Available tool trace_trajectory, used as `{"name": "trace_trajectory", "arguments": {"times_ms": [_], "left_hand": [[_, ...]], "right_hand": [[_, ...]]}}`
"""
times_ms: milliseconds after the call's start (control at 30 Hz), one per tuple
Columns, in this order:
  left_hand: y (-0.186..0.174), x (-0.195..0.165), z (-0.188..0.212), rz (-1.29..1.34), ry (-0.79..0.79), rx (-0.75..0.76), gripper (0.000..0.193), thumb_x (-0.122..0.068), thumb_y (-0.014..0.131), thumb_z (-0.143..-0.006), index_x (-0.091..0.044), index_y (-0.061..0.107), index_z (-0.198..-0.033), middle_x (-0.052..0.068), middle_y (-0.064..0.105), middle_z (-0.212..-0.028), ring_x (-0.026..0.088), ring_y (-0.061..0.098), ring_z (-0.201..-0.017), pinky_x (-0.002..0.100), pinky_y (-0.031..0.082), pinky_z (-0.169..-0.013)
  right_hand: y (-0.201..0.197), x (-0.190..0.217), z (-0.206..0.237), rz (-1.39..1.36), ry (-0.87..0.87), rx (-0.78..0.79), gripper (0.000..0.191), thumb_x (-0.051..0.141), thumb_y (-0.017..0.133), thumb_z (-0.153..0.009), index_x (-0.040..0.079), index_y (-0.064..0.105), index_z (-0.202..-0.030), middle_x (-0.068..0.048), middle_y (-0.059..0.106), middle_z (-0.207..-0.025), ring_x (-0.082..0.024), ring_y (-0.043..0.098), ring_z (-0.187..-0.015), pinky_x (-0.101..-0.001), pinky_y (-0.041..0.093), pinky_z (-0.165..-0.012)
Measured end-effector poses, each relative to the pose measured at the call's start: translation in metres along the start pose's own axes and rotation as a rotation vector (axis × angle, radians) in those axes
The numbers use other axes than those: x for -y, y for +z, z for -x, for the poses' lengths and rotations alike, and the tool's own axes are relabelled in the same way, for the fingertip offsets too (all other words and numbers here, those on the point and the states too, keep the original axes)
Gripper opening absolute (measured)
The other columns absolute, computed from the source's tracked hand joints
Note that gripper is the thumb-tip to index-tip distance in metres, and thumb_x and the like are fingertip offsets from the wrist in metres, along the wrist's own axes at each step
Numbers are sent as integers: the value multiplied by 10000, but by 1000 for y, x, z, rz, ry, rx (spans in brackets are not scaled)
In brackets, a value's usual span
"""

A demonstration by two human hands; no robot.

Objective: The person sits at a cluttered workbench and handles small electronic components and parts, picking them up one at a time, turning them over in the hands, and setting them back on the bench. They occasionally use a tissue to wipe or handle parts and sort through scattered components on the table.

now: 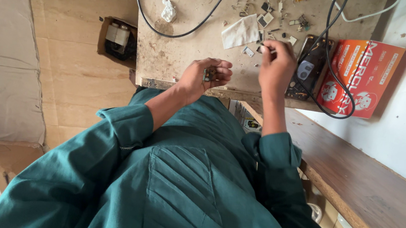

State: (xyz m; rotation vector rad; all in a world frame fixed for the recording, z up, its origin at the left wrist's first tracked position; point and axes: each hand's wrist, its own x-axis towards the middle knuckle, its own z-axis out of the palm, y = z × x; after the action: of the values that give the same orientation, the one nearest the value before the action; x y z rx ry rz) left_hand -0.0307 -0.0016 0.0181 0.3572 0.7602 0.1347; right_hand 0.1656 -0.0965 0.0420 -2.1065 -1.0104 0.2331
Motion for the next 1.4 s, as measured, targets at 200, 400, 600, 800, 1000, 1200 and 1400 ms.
{"name": "trace_trajectory", "arguments": {"times_ms": [200,400,600,800,1000,1200,1400], "left_hand": [[11,6,-26,22,-1,33,385,-218,413,-1051,46,662,-1179,131,723,-1080,226,711,-1003,396,574,-971],[11,27,-41,96,6,55,359,-223,446,-1050,49,665,-1133,130,721,-1058,235,701,-969,400,569,-903],[0,25,-34,21,-67,-29,362,-225,462,-1056,39,702,-993,113,705,-908,211,653,-827,361,555,-801],[-4,9,-19,-30,-20,-89,316,-229,507,-1051,11,694,-967,94,695,-895,190,649,-815,355,553,-790],[-5,0,-14,-36,2,-103,304,-226,527,-1030,15,701,-968,91,697,-890,196,670,-832,365,576,-817],[2,3,-15,-58,2,-81,302,-228,530,-1029,13,702,-972,93,697,-895,193,666,-830,368,573,-820],[11,3,-20,-96,2,-57,301,-223,529,-1028,18,701,-973,98,703,-897,195,665,-831,370,570,-822]], "right_hand": [[-17,37,26,-117,7,64,112,-13,743,-933,37,732,-1033,-87,732,-976,-196,725,-804,-305,568,-716],[-15,65,52,-141,-115,180,114,-3,743,-948,28,728,-1057,-113,708,-1010,-228,718,-872,-334,562,-735],[-9,25,20,-19,92,28,74,64,763,-931,61,725,-993,-81,711,-937,-211,713,-740,-334,564,-664],[15,-13,2,159,-50,-89,122,74,809,-877,56,695,-919,-84,689,-894,-249,701,-782,-373,537,-700],[15,-23,7,108,-64,-89,154,57,822,-896,43,670,-922,-90,673,-896,-254,686,-767,-376,526,-713],[11,-13,3,82,8,-41,161,36,816,-879,52,676,-956,-89,665,-904,-244,694,-767,-371,530,-710],[4,-8,3,279,-139,-29,134,61,817,-885,69,705,-958,-100,657,-928,-300,672,-833,-406,512,-724]]}}
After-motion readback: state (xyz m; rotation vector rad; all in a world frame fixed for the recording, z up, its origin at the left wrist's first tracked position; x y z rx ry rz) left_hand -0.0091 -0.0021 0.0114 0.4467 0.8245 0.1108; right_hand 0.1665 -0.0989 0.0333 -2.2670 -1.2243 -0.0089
